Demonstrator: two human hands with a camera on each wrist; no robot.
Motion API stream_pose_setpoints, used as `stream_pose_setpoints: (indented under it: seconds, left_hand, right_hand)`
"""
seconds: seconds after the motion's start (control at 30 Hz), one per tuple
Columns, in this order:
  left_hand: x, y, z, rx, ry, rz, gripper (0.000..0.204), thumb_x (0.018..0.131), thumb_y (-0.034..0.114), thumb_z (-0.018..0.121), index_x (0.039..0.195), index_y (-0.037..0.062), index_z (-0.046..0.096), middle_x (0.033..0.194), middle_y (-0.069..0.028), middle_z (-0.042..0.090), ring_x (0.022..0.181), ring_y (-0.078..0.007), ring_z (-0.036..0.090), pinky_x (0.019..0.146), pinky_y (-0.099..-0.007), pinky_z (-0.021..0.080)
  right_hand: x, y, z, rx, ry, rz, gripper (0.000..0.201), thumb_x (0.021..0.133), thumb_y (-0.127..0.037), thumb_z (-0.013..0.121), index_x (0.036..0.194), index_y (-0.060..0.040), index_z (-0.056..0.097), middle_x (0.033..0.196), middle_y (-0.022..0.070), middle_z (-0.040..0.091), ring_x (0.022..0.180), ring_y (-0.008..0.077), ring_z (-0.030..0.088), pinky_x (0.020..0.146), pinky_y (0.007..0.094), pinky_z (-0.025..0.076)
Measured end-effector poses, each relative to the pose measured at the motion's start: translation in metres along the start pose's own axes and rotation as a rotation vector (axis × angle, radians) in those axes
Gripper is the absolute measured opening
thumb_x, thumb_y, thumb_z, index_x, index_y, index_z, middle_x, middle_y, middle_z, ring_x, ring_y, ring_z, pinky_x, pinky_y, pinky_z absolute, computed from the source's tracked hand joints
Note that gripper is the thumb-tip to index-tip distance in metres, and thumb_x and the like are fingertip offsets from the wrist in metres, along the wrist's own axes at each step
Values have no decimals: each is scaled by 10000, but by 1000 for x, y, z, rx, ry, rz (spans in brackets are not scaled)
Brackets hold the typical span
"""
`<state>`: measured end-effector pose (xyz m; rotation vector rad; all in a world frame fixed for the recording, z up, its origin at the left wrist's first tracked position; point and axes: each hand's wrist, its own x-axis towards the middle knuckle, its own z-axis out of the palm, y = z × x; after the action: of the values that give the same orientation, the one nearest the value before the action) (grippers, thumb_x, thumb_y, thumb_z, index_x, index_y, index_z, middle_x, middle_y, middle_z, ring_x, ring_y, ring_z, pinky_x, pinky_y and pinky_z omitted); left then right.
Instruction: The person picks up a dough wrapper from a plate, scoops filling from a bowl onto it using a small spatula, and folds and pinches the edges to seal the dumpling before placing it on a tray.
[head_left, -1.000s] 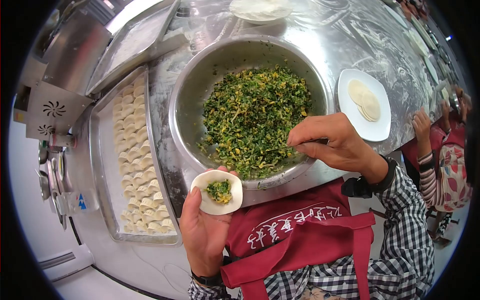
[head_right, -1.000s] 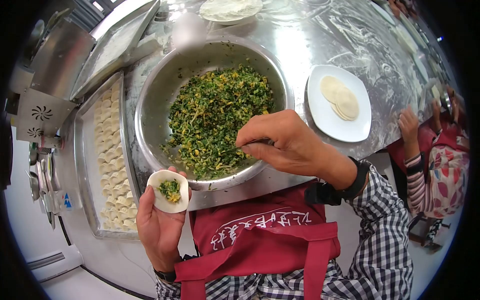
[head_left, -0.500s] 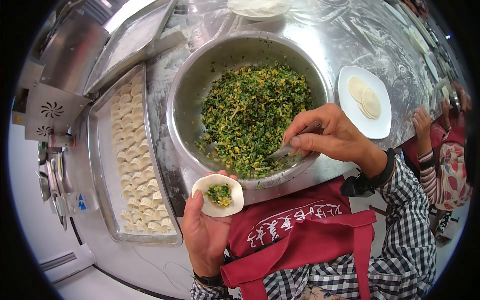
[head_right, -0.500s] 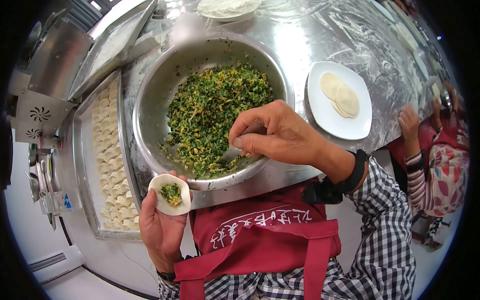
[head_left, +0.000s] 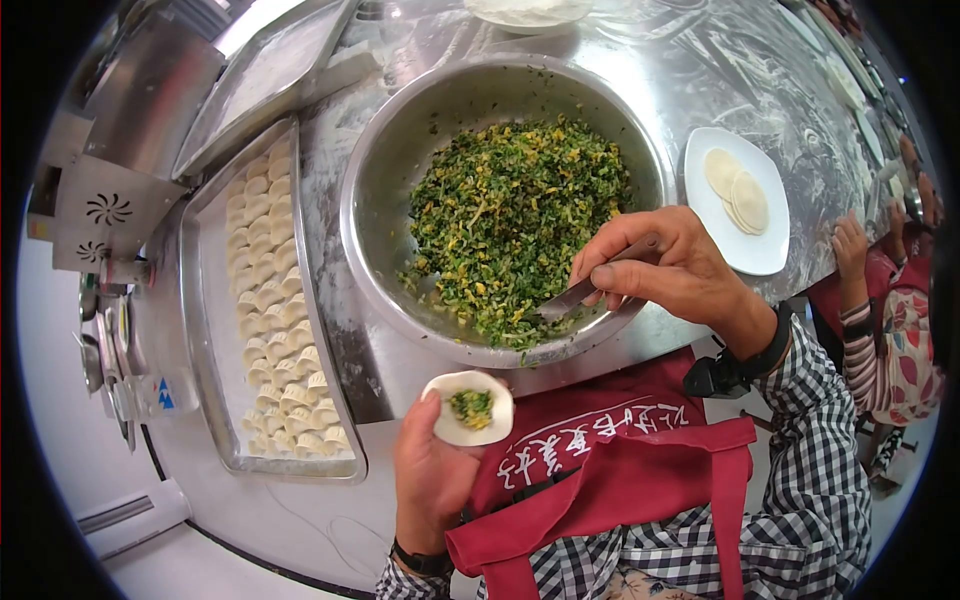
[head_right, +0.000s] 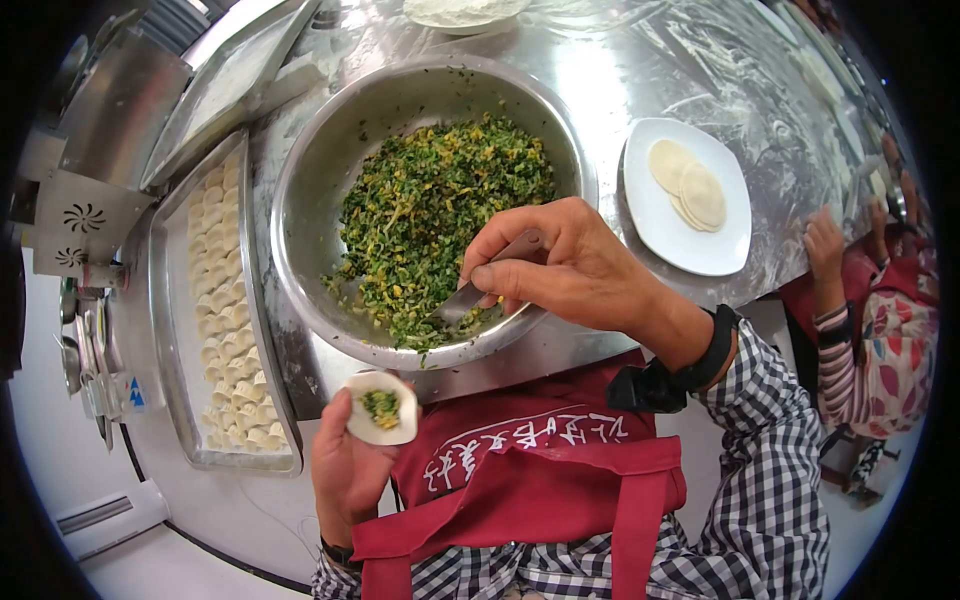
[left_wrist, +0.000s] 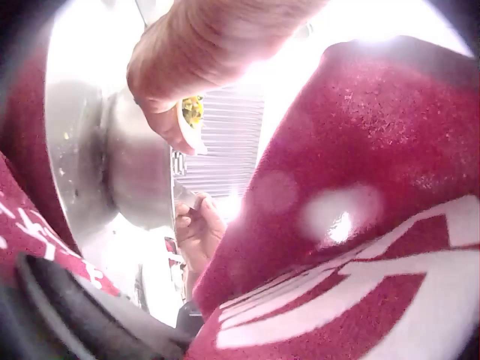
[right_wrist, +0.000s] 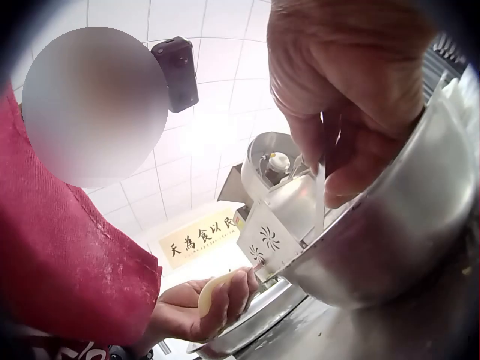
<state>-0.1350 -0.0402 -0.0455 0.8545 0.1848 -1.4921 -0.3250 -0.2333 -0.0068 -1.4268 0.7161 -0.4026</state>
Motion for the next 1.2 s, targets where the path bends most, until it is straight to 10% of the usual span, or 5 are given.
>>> stream_pose_setpoints:
  seconds: [0.17,0.6,0.93,1.2]
  left_hand:
    - [12,-9,16,26,-19,-145,391,925,256,382,1227,8,389,1230,-137,476,1146,-278,460,970,-431,366]
    - [12,-11,27,-42,-49,-135,459,947,290,300,1304,1,318,1298,-160,422,1207,-286,403,1023,-432,310]
    - [12,-11,19,-32,-97,-139,446,944,262,323,1293,-16,321,1278,-198,426,1184,-313,424,1023,-426,313]
    - [11,-8,17,8,-63,-109,442,943,250,310,1297,-14,309,1297,-188,410,1194,-314,414,1023,-466,316]
  right_hand:
    - [-8,2,5,24,1,-18,112,807,-60,595,884,12,631,742,34,625,626,51,551,564,191,453]
    - [-29,21,25,-403,-90,-966,92,726,-2,616,805,46,606,824,174,616,700,284,621,582,329,517]
    - [-34,28,27,-553,-171,-1039,90,728,-30,614,788,37,605,832,141,614,687,270,615,576,314,512]
    - [-17,19,22,-370,90,-695,112,736,31,629,844,14,608,825,138,626,704,239,624,603,291,500]
